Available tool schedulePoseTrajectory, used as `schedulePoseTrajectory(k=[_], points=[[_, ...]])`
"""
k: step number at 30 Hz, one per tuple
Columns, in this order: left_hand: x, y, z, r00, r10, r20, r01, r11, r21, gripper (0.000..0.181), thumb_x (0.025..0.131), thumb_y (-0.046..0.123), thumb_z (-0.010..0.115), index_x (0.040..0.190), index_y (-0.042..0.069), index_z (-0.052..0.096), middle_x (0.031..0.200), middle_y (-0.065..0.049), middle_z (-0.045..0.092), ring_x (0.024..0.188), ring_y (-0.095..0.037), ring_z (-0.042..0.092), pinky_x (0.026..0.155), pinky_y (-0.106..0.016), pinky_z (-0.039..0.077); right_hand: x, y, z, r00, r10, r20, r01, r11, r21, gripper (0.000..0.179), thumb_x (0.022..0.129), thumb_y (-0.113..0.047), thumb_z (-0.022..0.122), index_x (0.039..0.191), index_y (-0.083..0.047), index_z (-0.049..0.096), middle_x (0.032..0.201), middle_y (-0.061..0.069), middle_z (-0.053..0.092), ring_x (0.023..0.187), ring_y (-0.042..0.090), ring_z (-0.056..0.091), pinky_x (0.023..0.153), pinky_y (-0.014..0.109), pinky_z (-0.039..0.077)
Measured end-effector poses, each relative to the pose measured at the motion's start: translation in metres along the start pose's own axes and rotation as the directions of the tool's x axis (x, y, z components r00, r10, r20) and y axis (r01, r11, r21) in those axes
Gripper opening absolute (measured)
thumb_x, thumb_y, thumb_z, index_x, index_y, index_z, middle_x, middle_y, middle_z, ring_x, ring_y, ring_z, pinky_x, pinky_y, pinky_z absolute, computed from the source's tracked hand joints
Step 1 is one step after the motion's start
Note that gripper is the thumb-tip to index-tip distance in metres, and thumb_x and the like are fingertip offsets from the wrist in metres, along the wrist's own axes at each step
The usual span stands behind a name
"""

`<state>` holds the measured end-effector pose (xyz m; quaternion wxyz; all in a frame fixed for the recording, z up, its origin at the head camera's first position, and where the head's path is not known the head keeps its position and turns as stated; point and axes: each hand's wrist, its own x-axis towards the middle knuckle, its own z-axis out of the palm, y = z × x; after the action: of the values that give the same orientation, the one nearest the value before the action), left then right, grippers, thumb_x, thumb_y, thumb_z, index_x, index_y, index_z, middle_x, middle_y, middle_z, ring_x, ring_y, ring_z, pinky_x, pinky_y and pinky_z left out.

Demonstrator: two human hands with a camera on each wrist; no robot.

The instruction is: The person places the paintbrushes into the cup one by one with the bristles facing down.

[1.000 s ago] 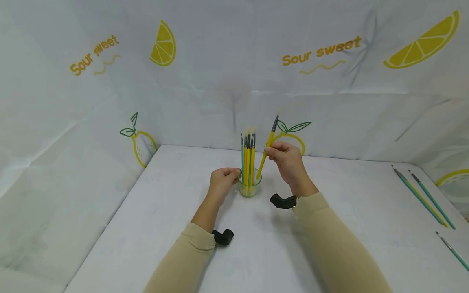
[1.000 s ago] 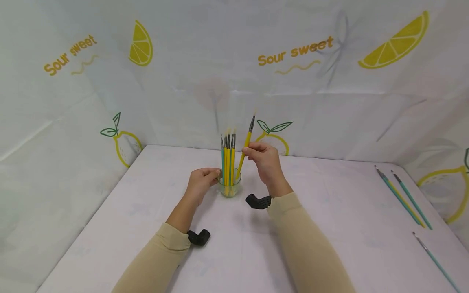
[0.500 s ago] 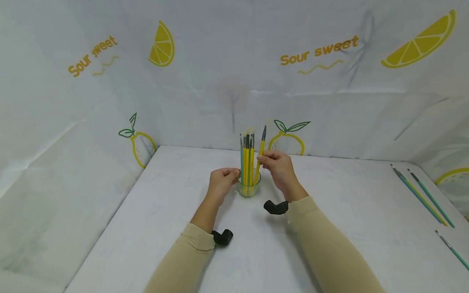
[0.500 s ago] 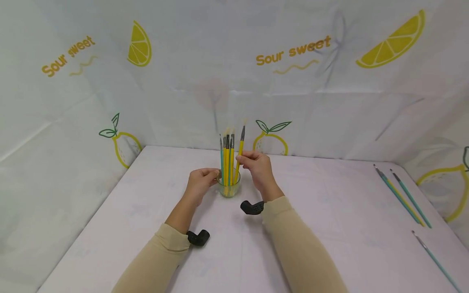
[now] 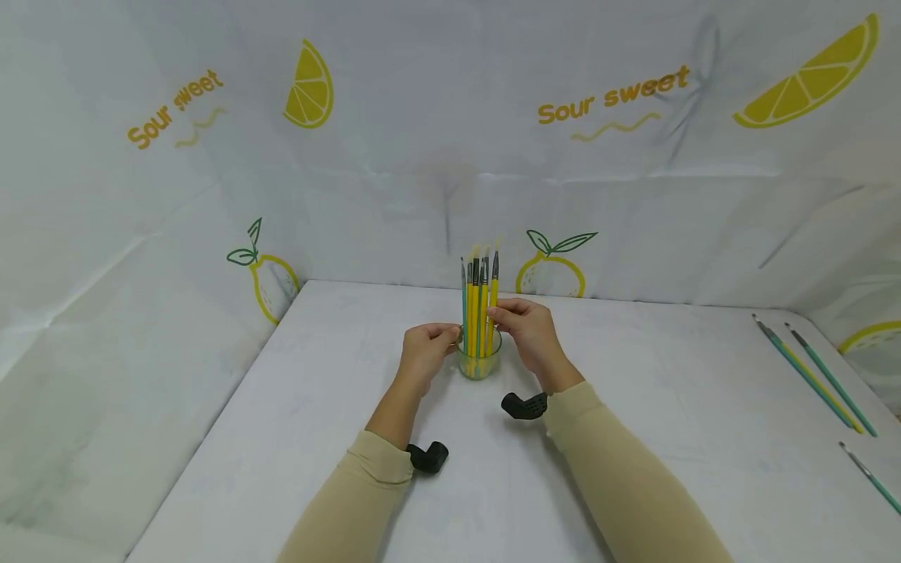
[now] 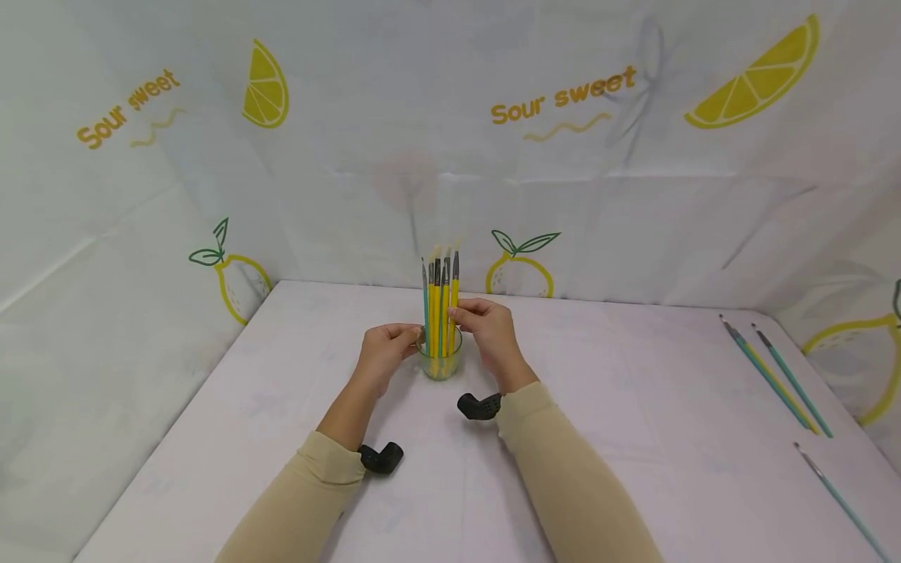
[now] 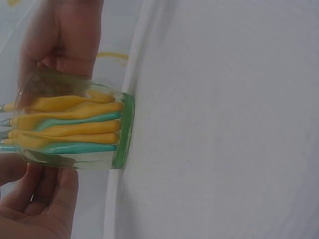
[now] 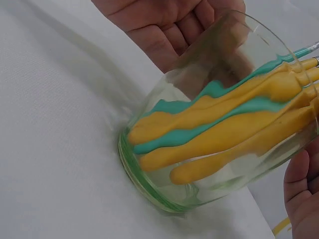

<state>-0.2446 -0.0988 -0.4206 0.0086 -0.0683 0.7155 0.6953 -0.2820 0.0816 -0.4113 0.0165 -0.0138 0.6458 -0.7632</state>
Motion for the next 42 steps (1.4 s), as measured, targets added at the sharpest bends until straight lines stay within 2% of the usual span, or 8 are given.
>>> schedulePoseTrajectory(k=[3, 9, 16, 26, 42], points=[[-0.0005, 0.0004, -0.0001, 1.000, 0.006, 0.001, -0.006, 1.000, -0.007, 0.020, 0.095, 0.014, 0.065, 0.105, -0.002, 0.073, 0.107, -0.013, 0.071, 0.095, -0.017, 0.069, 0.085, -0.028, 0.060, -0.0007, 0.0007, 0.0010, 1.000, 0.004, -0.001, -0.004, 1.000, 0.002, 0.006, 0.089, -0.008, 0.072, 0.095, -0.008, 0.072, 0.085, -0.005, 0.069, 0.078, 0.010, 0.063, 0.073, 0.020, 0.057], [-0.0016, 0.0013, -0.0002, 1.000, 0.016, -0.001, -0.016, 1.000, -0.013, 0.021, 0.095, 0.013, 0.064, 0.105, -0.003, 0.072, 0.107, -0.013, 0.071, 0.094, -0.017, 0.069, 0.084, -0.028, 0.060, -0.0010, 0.0013, 0.0022, 1.000, 0.016, 0.004, -0.016, 1.000, -0.019, 0.022, 0.089, -0.012, 0.073, 0.107, 0.000, 0.070, 0.092, -0.004, 0.068, 0.084, 0.011, 0.061, 0.079, 0.020, 0.056], [-0.0022, 0.0027, -0.0001, 1.000, 0.011, -0.002, -0.011, 1.000, 0.001, 0.021, 0.095, 0.014, 0.064, 0.105, -0.002, 0.073, 0.108, -0.013, 0.071, 0.095, -0.018, 0.069, 0.085, -0.028, 0.060, 0.0007, 0.0057, 0.0030, 1.000, 0.017, 0.022, -0.016, 1.000, -0.016, 0.029, 0.089, -0.012, 0.073, 0.113, 0.003, 0.067, 0.097, -0.004, 0.069, 0.089, 0.011, 0.062, 0.082, 0.020, 0.056], [-0.0018, 0.0029, 0.0005, 1.000, -0.015, -0.008, 0.015, 1.000, 0.000, 0.022, 0.096, 0.015, 0.064, 0.107, -0.003, 0.072, 0.109, -0.013, 0.070, 0.095, -0.019, 0.069, 0.085, -0.029, 0.060, -0.0003, 0.0080, 0.0038, 0.999, 0.019, 0.034, -0.015, 0.991, -0.134, 0.031, 0.089, -0.014, 0.073, 0.115, 0.002, 0.068, 0.102, 0.000, 0.068, 0.095, 0.014, 0.060, 0.084, 0.020, 0.055], [-0.0018, 0.0022, 0.0006, 1.000, -0.016, -0.016, 0.016, 1.000, 0.005, 0.021, 0.095, 0.014, 0.064, 0.106, -0.002, 0.072, 0.111, -0.013, 0.070, 0.096, -0.019, 0.069, 0.085, -0.029, 0.060, -0.0052, 0.0061, 0.0031, 0.998, 0.023, 0.058, -0.014, 0.990, -0.143, 0.033, 0.090, -0.013, 0.072, 0.119, 0.002, 0.067, 0.108, 0.003, 0.068, 0.096, 0.013, 0.061, 0.085, 0.019, 0.055]])
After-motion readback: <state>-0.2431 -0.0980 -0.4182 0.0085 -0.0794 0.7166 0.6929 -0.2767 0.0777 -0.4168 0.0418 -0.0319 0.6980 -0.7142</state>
